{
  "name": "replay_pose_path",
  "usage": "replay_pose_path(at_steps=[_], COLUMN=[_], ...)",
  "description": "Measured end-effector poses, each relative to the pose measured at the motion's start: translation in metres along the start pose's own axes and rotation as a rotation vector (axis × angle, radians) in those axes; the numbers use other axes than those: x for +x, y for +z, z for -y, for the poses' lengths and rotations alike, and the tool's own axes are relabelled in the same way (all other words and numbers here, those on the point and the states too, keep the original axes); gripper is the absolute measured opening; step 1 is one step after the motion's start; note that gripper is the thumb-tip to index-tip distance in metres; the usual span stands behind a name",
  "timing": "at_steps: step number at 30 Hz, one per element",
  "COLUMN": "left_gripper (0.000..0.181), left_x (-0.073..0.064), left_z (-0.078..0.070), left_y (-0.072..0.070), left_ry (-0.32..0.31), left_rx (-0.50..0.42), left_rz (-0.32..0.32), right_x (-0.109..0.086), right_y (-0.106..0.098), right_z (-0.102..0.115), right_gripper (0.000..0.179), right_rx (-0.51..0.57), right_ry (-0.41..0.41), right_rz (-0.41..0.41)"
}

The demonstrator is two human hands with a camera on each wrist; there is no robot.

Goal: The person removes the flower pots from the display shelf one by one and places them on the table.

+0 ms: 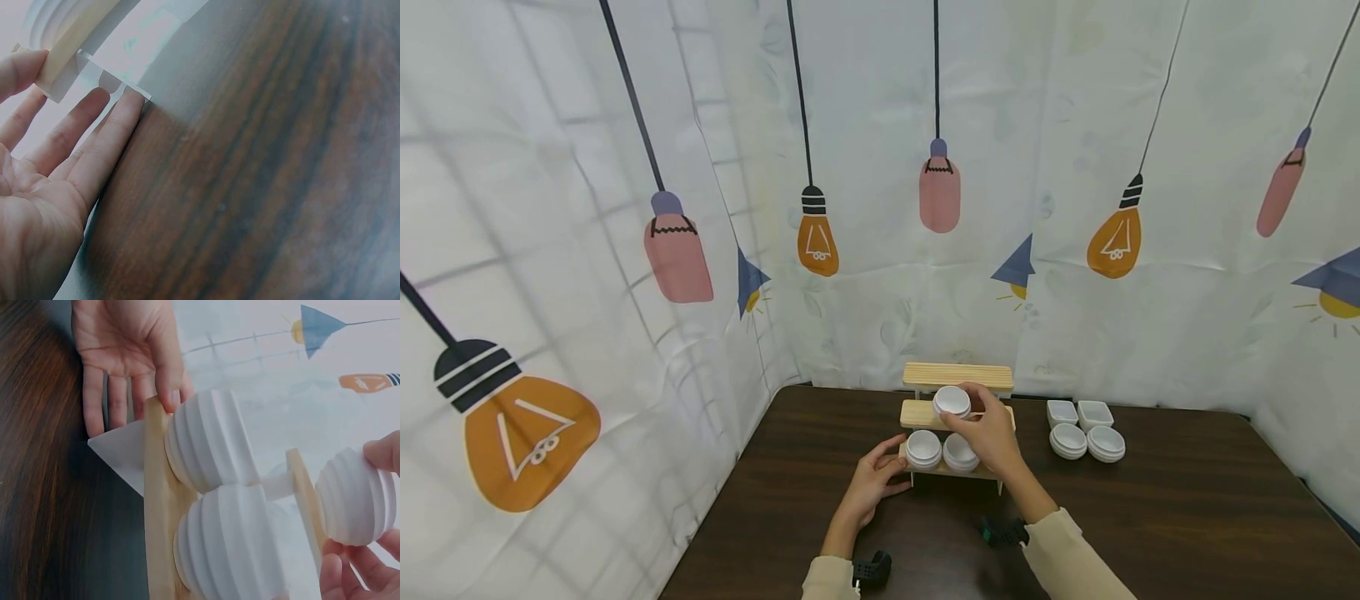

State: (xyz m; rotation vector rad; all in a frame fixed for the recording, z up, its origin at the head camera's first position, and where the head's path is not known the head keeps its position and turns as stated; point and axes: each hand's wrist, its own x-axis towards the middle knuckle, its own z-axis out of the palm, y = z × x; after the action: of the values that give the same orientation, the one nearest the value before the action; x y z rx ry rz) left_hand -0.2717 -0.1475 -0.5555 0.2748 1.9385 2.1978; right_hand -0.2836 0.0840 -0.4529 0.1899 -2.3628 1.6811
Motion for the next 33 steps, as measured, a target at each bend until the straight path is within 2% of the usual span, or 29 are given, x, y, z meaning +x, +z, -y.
replay_pose_path(at_steps=[6,23,33], left_gripper=[0.053,0.052,0.052], left_x=[0.000,-0.003,-0.001], left_z=[0.000,-0.003,-0.002], left_y=[0.000,0.001,0.000], left_ry=[0.017,0.013,0.011], left_rx=[-0.001,0.007,0.004], left_rz=[0.006,0.003,-0.001], right_x=[-0.005,-0.012,-0.018], right_y=[-0.008,-0.034,-0.050], right_z=[-0.001,-0.011,-0.020], right_gripper=[0.055,0.057,0.054], right_rx=[-0.014,-0.016,0.038], right_ry=[0.003,0.013,-0.014], right_rz=[-0.022,-0.078,-0.080])
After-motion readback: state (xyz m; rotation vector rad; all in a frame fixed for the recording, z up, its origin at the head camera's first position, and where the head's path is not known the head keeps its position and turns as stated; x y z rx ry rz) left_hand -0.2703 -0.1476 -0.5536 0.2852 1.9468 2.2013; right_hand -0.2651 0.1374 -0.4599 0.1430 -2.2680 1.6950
